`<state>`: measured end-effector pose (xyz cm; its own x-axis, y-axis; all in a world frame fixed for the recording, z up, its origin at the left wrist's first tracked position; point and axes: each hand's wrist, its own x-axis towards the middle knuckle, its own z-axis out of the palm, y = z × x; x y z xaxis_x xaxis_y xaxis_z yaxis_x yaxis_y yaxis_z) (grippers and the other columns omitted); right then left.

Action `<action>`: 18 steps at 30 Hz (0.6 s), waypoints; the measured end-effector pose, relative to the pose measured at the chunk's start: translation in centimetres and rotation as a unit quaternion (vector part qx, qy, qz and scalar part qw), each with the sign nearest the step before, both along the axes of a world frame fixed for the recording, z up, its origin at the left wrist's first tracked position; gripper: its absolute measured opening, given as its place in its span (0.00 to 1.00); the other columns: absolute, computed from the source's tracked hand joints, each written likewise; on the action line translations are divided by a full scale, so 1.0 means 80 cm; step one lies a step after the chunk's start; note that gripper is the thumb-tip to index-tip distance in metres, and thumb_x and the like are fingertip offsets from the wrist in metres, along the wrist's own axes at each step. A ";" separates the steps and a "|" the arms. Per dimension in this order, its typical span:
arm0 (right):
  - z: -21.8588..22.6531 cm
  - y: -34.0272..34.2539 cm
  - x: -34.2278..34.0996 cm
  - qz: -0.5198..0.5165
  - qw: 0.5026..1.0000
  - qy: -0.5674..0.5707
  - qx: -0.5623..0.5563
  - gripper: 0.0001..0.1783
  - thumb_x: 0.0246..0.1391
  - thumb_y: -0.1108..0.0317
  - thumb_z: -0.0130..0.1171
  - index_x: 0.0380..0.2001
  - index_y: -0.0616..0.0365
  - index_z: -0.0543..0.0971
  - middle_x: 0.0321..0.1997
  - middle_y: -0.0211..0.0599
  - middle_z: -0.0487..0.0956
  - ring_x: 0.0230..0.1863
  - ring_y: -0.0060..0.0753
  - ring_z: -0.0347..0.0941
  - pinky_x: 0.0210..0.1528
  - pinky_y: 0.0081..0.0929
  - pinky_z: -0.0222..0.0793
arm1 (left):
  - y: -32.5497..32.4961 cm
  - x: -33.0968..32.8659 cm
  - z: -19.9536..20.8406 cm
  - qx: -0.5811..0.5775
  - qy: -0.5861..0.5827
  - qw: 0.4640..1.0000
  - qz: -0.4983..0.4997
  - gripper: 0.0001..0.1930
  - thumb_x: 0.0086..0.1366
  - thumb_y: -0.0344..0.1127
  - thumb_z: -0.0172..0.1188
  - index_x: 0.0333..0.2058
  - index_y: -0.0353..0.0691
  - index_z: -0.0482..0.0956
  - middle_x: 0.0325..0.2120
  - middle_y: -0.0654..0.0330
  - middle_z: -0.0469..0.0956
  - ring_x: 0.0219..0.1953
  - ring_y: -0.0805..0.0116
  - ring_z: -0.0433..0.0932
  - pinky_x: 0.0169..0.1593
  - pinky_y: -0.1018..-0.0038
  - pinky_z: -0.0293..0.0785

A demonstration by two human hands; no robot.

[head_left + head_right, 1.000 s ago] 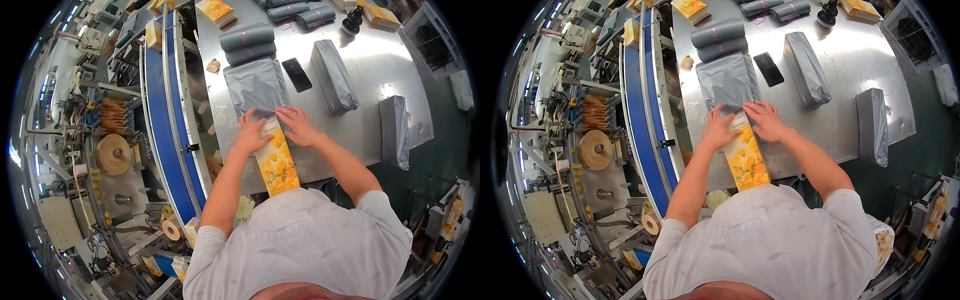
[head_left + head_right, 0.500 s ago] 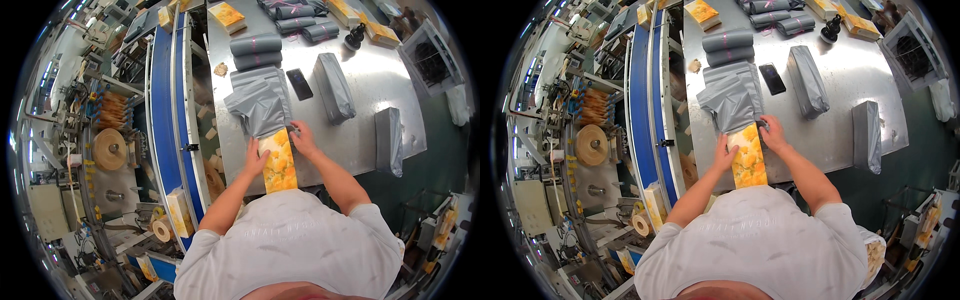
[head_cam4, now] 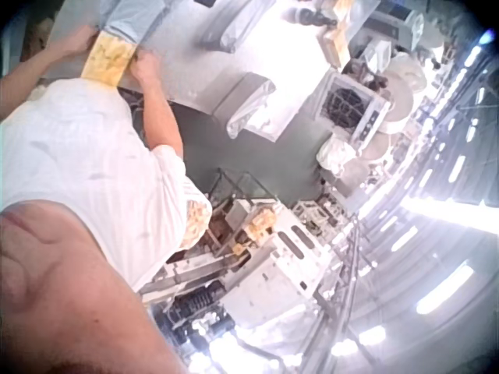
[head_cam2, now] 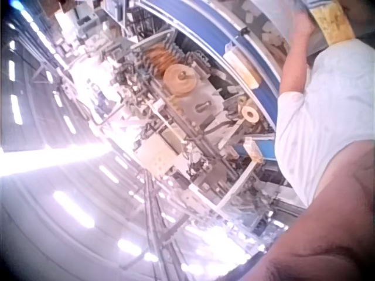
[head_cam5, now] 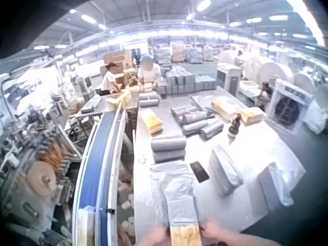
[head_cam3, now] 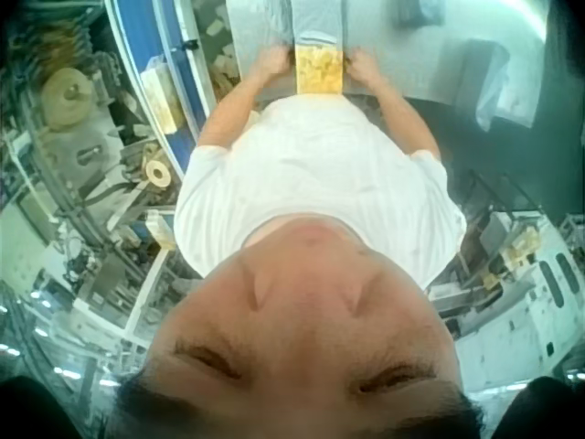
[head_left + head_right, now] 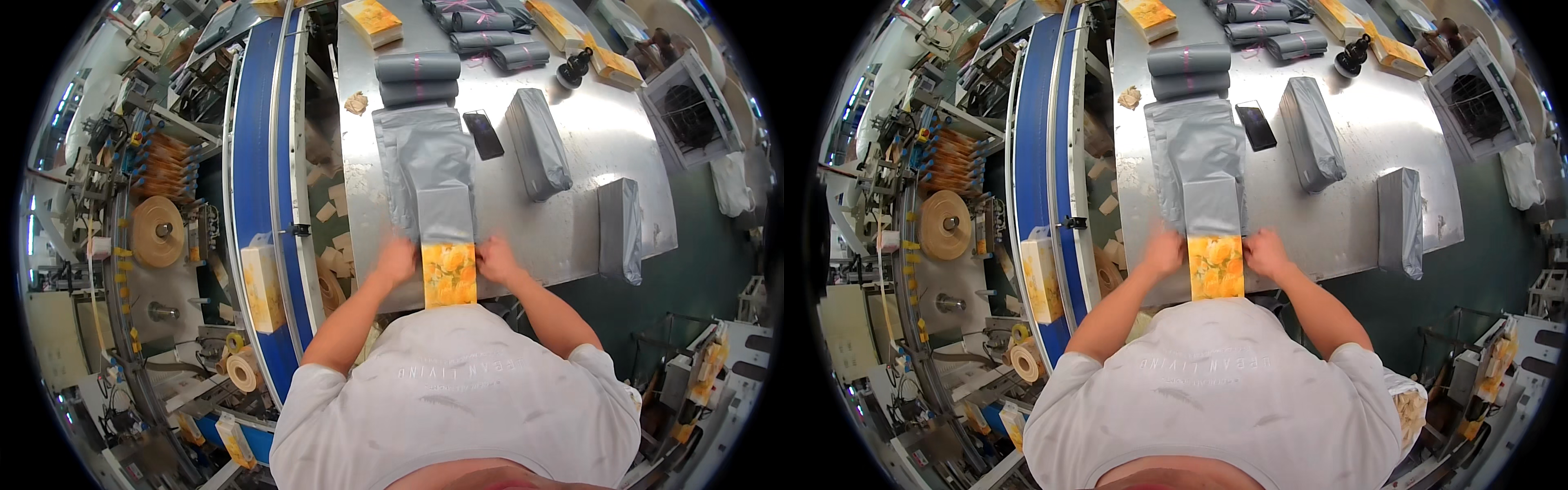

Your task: The person takes boxes from a conveyor belt and places them into gray plastic mailer bags. They fold the top of the bags closed and stack the sealed packages on a metal table. The person also briefly handles crumpled paper from a large white bag.

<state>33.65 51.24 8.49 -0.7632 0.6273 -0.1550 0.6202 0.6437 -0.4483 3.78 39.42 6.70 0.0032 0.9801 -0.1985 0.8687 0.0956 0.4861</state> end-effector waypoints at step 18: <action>0.121 -0.065 -0.101 0.099 0.988 -0.068 -0.102 0.17 0.58 0.58 0.66 0.46 0.54 0.84 0.42 0.47 0.86 0.47 0.53 0.83 0.50 0.50 0.79 | -0.100 0.010 0.014 -0.079 -0.209 0.948 0.228 0.13 0.64 0.37 0.69 0.33 0.31 0.81 0.28 0.43 0.83 0.32 0.39 0.81 0.39 0.53 0.77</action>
